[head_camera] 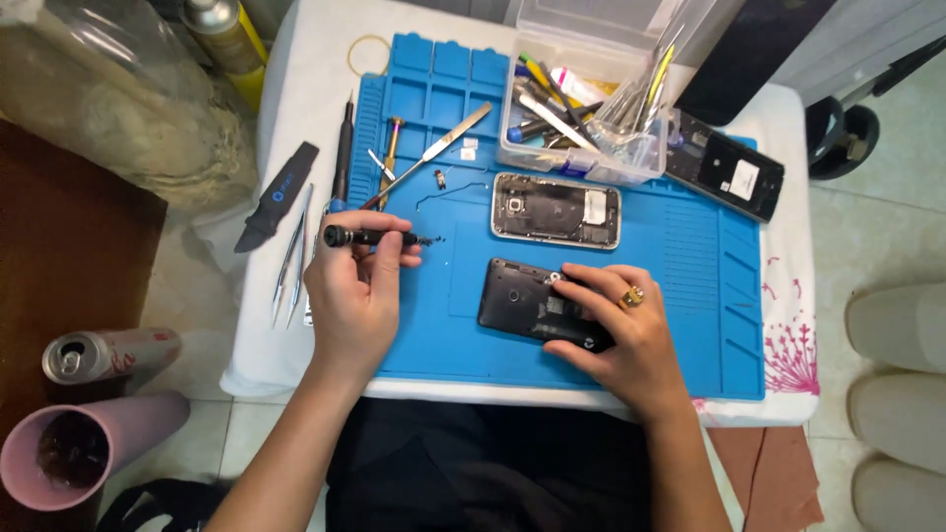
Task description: Disassembling a mobile phone by removing screws from the internal frame and prying the components apart.
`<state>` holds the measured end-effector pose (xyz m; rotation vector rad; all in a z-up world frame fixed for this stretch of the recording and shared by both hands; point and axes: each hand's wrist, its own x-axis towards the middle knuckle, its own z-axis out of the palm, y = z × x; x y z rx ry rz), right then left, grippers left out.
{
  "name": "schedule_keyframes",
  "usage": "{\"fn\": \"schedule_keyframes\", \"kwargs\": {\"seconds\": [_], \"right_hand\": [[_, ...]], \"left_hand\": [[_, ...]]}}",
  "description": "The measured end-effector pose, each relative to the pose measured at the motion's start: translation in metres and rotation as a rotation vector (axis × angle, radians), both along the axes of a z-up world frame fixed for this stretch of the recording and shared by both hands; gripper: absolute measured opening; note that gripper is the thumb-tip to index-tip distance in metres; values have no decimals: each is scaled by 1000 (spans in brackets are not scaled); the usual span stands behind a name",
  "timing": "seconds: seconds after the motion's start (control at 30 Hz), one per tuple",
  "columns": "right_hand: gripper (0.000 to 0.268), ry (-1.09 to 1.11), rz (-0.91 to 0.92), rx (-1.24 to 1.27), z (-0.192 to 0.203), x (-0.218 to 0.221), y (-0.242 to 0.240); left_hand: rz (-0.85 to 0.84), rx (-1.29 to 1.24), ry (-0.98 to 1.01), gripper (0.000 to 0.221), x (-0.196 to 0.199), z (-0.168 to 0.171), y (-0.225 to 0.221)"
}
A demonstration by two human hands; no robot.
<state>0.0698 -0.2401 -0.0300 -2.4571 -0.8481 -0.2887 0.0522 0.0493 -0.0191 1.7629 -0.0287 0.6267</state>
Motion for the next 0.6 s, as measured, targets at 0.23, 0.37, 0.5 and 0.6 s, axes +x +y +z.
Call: {"fn": "schedule_keyframes", "kwargs": {"seconds": [0.23, 0.37, 0.5, 0.6], "right_hand": [[58, 38, -21, -4, 3, -2, 0], [57, 42, -21, -1, 7, -6, 4], [59, 43, -12, -38, 6, -3, 5], [63, 71, 8, -71, 5, -1, 1]], "left_hand": [[-12, 32, 13, 8, -1, 0, 0], [-17, 5, 11, 5, -4, 0, 2], [1, 9, 55, 5, -2, 0, 2], [-10, 7, 125, 9, -1, 1, 3]]}}
